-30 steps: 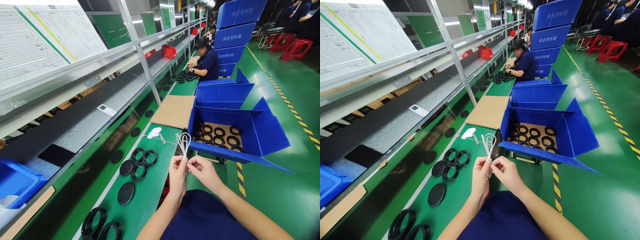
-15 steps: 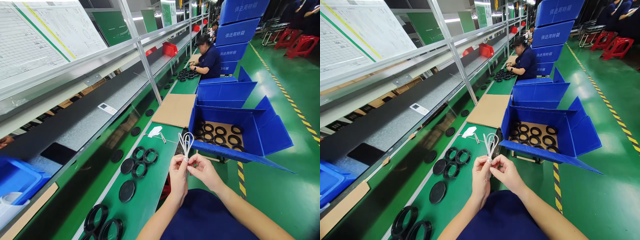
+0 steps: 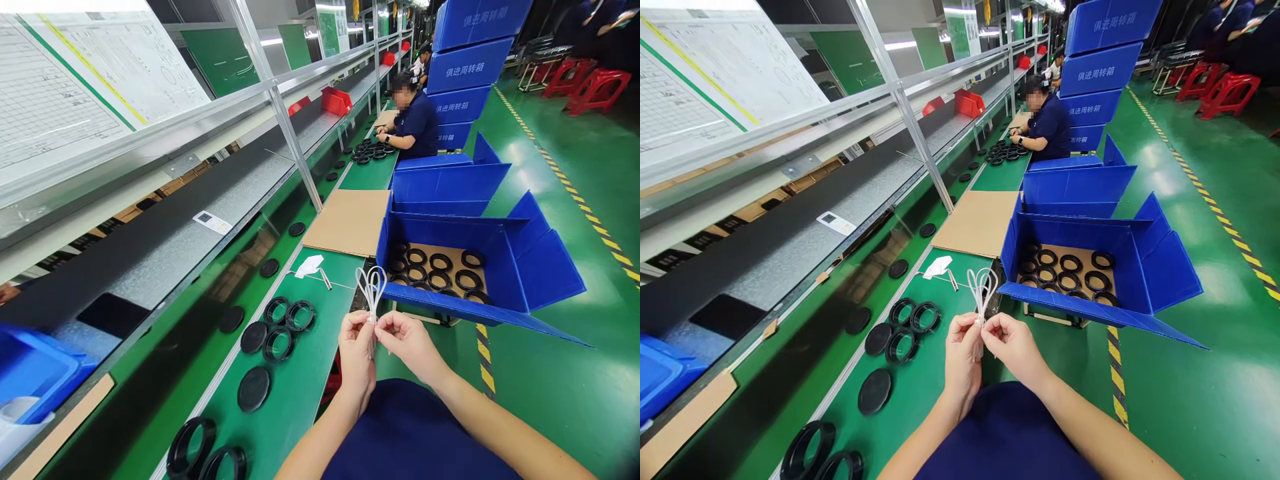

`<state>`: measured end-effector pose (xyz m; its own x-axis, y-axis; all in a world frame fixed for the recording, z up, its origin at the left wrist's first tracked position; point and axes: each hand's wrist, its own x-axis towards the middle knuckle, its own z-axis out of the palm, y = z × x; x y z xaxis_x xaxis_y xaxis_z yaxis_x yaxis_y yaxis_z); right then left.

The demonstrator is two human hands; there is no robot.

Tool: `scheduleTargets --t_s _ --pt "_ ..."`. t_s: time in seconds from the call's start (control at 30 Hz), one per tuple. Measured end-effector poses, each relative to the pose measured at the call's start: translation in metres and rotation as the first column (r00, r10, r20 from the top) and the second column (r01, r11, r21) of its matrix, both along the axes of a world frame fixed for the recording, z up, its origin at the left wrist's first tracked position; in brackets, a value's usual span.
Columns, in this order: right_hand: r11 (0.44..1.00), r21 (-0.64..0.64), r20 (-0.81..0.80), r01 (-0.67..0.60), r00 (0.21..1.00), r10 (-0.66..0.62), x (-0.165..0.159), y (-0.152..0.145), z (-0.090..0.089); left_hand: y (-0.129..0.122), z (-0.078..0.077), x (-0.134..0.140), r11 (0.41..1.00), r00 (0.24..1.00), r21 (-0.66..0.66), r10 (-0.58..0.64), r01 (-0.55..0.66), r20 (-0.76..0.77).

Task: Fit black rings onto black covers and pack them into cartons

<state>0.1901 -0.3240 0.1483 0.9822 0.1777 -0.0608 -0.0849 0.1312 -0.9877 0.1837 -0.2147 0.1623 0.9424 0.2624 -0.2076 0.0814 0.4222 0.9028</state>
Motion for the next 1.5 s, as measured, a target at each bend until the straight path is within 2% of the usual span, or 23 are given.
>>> scheduleTargets --t_s 0.13,0.27,0.37,0.43,0.53,0.63,0.73,0.83,0.9,1.0,1.13,1.23,1.33,1.5 --pt "0.990 0.139 -0.074 -0.003 0.997 0.013 0.003 0.002 0.001 0.001 -0.001 0.002 0.998 1.000 -0.056 -0.008 0.007 -0.014" --pt "0.948 0.317 -0.144 0.011 0.989 0.037 0.005 0.005 0.004 0.001 0.002 0.003 0.992 0.999 -0.125 -0.031 0.028 -0.023" --pt "0.927 0.372 -0.166 0.054 0.986 0.009 0.007 0.006 0.002 0.000 0.002 0.001 0.992 0.999 -0.123 -0.046 0.042 -0.028" --pt "0.923 0.372 -0.168 0.097 0.985 -0.036 0.007 0.007 -0.002 -0.001 0.000 -0.001 0.996 0.998 -0.076 -0.055 0.054 -0.011" --pt "0.939 0.315 -0.150 0.139 0.984 -0.096 0.007 0.008 -0.008 -0.002 -0.003 -0.006 0.994 0.995 0.093 -0.070 0.063 0.075" --pt "0.965 0.190 -0.100 0.179 0.982 -0.163 0.005 0.010 -0.014 0.000 -0.009 -0.011 0.952 0.978 0.302 -0.102 0.043 0.180" --pt "0.965 0.131 -0.070 0.225 0.974 -0.218 0.004 0.012 -0.016 0.005 -0.016 -0.012 0.918 0.965 0.394 -0.144 0.048 0.217" --pt "0.959 0.250 -0.144 0.135 0.984 -0.101 0.008 0.010 -0.016 0.011 -0.022 -0.007 0.934 0.980 0.353 -0.117 0.053 0.163" --pt "0.931 0.359 -0.210 0.060 0.978 0.018 0.013 0.008 -0.018 0.014 -0.026 -0.002 0.952 0.993 0.301 -0.079 0.048 0.093" --pt "0.885 0.464 -0.306 0.042 0.945 0.116 0.019 0.008 -0.029 0.019 -0.035 0.003 0.971 0.998 0.233 -0.063 0.062 -0.005" --pt "0.866 0.496 -0.413 0.061 0.894 0.173 0.021 0.017 -0.058 0.025 -0.052 0.002 0.979 0.989 0.167 -0.103 0.120 -0.106" --pt "0.838 0.539 -0.470 0.083 0.855 0.217 0.019 0.022 -0.078 0.028 -0.060 -0.002 0.982 0.981 0.142 -0.096 0.121 -0.171" --pt "0.804 0.586 -0.490 0.098 0.833 0.256 0.019 0.023 -0.087 0.030 -0.062 -0.002 0.982 0.970 0.149 -0.084 0.120 -0.226" --pt "0.785 0.606 -0.513 0.132 0.819 0.258 0.025 0.017 -0.092 0.029 -0.063 0.003 0.977 0.960 0.172 -0.079 0.128 -0.268"
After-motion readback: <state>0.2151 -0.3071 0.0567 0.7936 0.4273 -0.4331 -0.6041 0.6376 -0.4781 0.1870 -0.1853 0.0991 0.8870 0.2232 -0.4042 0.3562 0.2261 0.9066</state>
